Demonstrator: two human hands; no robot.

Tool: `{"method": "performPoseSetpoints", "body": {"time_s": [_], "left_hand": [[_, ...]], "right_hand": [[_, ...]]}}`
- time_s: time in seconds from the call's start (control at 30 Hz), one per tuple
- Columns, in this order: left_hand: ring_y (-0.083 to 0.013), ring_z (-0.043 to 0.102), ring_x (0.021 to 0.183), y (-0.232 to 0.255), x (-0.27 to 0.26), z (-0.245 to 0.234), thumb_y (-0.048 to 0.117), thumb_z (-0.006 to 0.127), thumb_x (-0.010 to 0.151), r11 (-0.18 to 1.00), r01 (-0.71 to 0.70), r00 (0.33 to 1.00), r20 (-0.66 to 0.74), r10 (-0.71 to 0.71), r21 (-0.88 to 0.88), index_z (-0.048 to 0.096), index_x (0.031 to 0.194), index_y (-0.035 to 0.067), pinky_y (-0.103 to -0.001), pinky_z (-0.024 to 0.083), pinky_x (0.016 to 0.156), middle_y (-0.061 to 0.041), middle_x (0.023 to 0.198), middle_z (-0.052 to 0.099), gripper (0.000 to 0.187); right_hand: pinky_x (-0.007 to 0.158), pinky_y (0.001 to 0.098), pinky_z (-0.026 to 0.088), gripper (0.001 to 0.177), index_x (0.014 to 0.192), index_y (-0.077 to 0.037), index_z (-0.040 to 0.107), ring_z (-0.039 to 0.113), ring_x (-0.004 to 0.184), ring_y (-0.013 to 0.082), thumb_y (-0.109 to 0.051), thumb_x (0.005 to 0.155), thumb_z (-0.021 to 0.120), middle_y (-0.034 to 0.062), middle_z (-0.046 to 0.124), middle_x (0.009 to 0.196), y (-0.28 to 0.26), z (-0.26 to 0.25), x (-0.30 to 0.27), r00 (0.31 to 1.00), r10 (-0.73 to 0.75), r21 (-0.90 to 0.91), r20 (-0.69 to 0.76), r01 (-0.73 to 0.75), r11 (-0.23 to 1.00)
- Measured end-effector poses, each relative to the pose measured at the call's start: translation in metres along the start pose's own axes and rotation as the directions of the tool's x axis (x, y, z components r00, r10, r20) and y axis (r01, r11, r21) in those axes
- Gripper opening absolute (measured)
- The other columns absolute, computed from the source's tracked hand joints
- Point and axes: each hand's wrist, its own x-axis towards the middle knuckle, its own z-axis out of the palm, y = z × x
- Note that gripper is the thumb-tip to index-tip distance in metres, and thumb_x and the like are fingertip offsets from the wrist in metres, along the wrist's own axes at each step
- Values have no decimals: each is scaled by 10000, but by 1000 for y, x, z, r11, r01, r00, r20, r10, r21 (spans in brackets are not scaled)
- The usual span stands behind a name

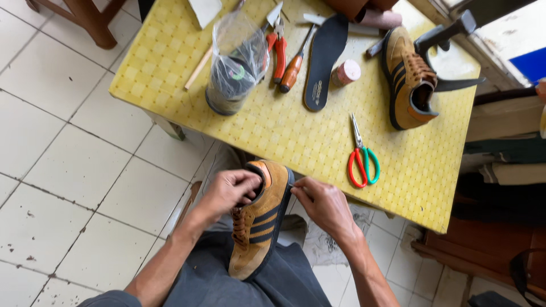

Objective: The person sews the sole of a brown sneaker using a needle and thread. They repeatedly insert the needle into the shoe's sole and pull the thread through to secure the stitching.

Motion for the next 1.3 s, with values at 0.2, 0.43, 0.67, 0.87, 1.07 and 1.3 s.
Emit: {"method": "performPoseSetpoints", "body": {"time_s": [0.2,0.43,0.67,0.87,1.07,1.3], "left_hand": [[-169,726,792,-10,26,12,226,662,832,819,-214,977,128,171,533,793,877,264,-387,572,621,-1,782,752,144],[-169,705,882,-1,37,25,197,714,814,887,-304,941,252,224,348,804,905,182,-385,579,787,-33,830,769,129],[-141,686,867,-15,39,17,194,758,822,917,-326,920,300,251,232,815,885,137,-356,561,838,-43,847,775,102],[-161,671,911,-2,34,17,145,713,837,925,-316,903,365,226,211,798,927,107,-382,538,885,-64,903,768,130],[-193,652,970,25,20,22,53,627,833,933,-306,880,430,203,187,772,989,50,-421,509,941,-91,972,752,213],[-212,703,859,26,22,24,138,649,848,906,-339,885,411,217,253,790,906,105,-374,550,864,-48,860,760,156]], "right_hand": [[654,397,562,151,917,-189,567,683,771,264,-337,905,540,41,643,715,-1,-1,10,969,50,-419,242,58,906],[623,466,546,199,879,-80,553,692,718,389,-279,880,555,173,628,695,-4,-7,34,904,94,-274,417,26,961],[640,412,542,195,893,-55,562,690,704,339,-246,922,542,167,622,695,-11,-23,45,845,77,-127,529,-11,992],[642,485,506,226,951,-69,510,665,715,432,-288,938,563,191,595,605,-6,-24,36,878,51,-16,476,-49,999],[665,470,524,242,973,-153,543,688,727,372,-386,927,586,108,627,568,7,-13,30,907,73,-71,415,-48,996],[746,473,545,362,1061,-204,671,714,805,349,-518,895,602,113,690,629,16,-5,14,936,205,-112,287,-179,977]]}}
